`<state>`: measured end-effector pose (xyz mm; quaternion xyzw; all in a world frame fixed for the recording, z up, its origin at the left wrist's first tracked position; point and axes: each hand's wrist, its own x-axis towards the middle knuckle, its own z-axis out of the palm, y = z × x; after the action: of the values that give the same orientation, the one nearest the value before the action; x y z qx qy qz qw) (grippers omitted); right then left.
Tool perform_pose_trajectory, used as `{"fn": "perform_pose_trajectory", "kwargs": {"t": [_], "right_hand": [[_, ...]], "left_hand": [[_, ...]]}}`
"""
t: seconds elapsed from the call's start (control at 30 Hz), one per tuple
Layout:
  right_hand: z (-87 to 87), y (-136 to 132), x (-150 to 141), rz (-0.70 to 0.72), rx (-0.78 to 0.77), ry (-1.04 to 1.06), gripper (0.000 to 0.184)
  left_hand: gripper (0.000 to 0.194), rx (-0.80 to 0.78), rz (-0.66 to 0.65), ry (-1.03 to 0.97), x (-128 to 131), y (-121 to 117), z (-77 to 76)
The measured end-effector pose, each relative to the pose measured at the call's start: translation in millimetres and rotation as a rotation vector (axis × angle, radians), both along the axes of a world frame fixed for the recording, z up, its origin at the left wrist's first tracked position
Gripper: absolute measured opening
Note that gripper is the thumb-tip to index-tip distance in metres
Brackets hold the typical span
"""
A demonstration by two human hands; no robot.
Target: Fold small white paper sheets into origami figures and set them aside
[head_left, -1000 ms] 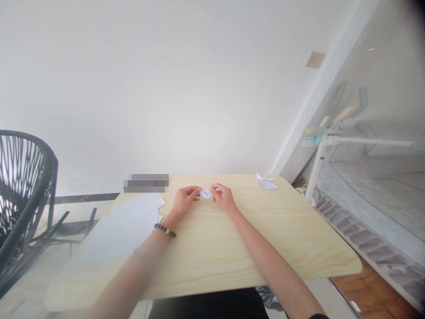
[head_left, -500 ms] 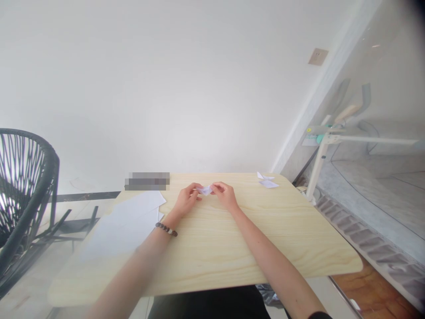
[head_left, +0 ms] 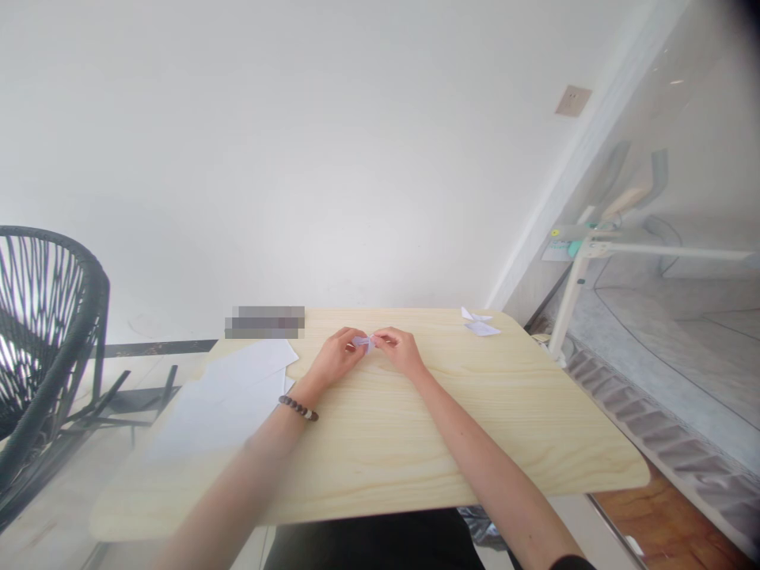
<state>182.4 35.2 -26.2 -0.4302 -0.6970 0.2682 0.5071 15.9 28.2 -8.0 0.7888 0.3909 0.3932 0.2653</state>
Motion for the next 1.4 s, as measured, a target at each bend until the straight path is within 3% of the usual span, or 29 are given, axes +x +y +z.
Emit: {"fn": "perform_pose_trajectory", "kwargs": {"t": [0.33,0.7,0.93,1.17,1.4], "right_hand": [[0.6,-0.8,-0.3,0.018,-0.007,-0.003,0.025],[0.4,-1.3,0.1,0.066,-0.144,0.045,0.026],[-0.8,-0.1,-1.0,0.116,-0.121,0.02,0.026],[-4.2,2.6,1.1,0.111,-0.217,0.219,0.027],[-3.8,5.1,2.0,0.112,-0.315,0.383,0.032]], "left_hand": [[0.028,-0.04,0.066,-0.016,1.2,5.5,-5.6],[0.035,-0.154,0.126,-0.006,-2.7,7.8,-5.8],[0.034,-0.143,0.086,-0.023,-2.1,5.8,-5.9],[0.035,-0.264,0.017,-0.094,-6.2,5.6,-4.7],[0.032,-0.263,0.071,-0.084,-8.2,9.7,-6.8]]}}
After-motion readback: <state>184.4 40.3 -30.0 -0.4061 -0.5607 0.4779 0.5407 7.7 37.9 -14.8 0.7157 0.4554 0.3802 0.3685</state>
